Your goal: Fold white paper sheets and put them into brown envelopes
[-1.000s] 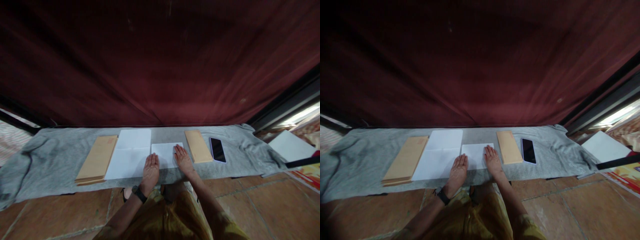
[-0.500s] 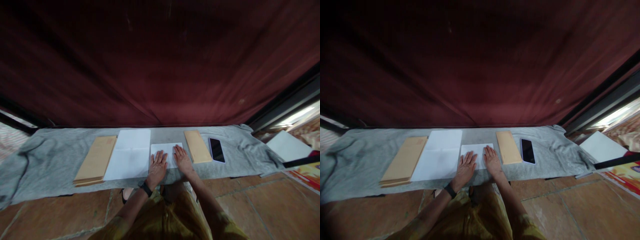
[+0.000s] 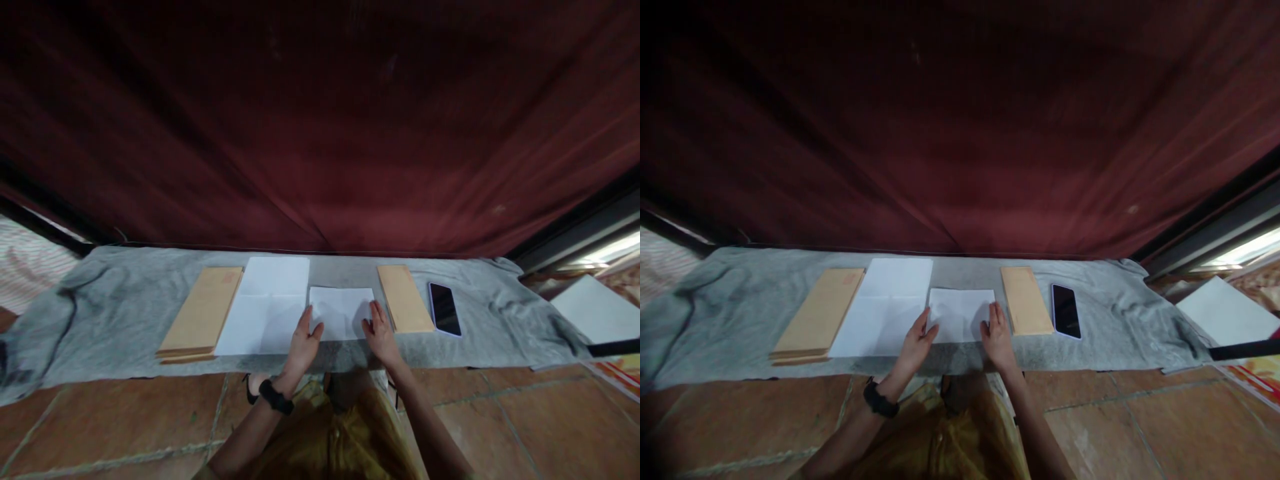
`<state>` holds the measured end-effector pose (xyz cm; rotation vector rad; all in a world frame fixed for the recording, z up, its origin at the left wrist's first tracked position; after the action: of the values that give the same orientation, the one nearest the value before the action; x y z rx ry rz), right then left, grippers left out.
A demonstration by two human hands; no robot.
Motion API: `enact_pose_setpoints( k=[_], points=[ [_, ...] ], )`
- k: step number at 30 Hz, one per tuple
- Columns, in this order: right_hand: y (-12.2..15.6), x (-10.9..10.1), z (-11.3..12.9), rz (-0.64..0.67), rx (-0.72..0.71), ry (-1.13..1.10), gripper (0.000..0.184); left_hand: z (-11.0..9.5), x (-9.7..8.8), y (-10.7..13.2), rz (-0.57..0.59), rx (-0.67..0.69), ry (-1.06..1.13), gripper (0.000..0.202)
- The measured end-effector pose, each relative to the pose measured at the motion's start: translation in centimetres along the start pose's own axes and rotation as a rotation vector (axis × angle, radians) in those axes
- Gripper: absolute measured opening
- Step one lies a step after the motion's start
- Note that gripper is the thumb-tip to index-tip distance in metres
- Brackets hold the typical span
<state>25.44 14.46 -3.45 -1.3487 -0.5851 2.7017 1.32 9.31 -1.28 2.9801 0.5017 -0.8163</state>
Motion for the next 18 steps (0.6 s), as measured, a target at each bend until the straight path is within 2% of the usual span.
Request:
enact_pose_setpoints(
  k=[3,9,11,16,18],
  points=[
    [0.2,-0.1,-0.2,-0.004,0.05,-0.1,0.056,-0.6,-0.1,0.2,-0.017,0.007,0.088,0.058],
    [-0.2,-0.6,-1.0,-0.097,0.207,-0.303,0.051,-2.6,-1.1,1.2,-0.069,0.001,0.231,0.064],
    [-0.3,-0.7,-1.4,-0.097,0.249,-0.36,0.051,-3.1,-1.5,1.4,-0.076,-0.009,0.256,0.056],
    [-0.6,-1.2,-1.8,-0.09,0.374,-0.529,0.049,-3.8,-2.5,1.4,-0.089,-0.025,0.295,0.019],
    [-0.6,-1.6,-1.5,-0.076,0.39,-0.597,0.049,-3.8,-2.7,1.4,-0.07,-0.029,0.301,0.014]
  ],
)
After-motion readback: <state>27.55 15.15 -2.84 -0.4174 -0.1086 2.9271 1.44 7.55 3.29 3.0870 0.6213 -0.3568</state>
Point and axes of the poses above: each hand's wrist, its own y-axis away from the middle knuckle, its own x-axis out of the palm, z = x × y, the point moved 3 cm from there along -y, towards the middle knuckle, and after that the axes turned 3 degrees about -z, right-handed, at the moved point
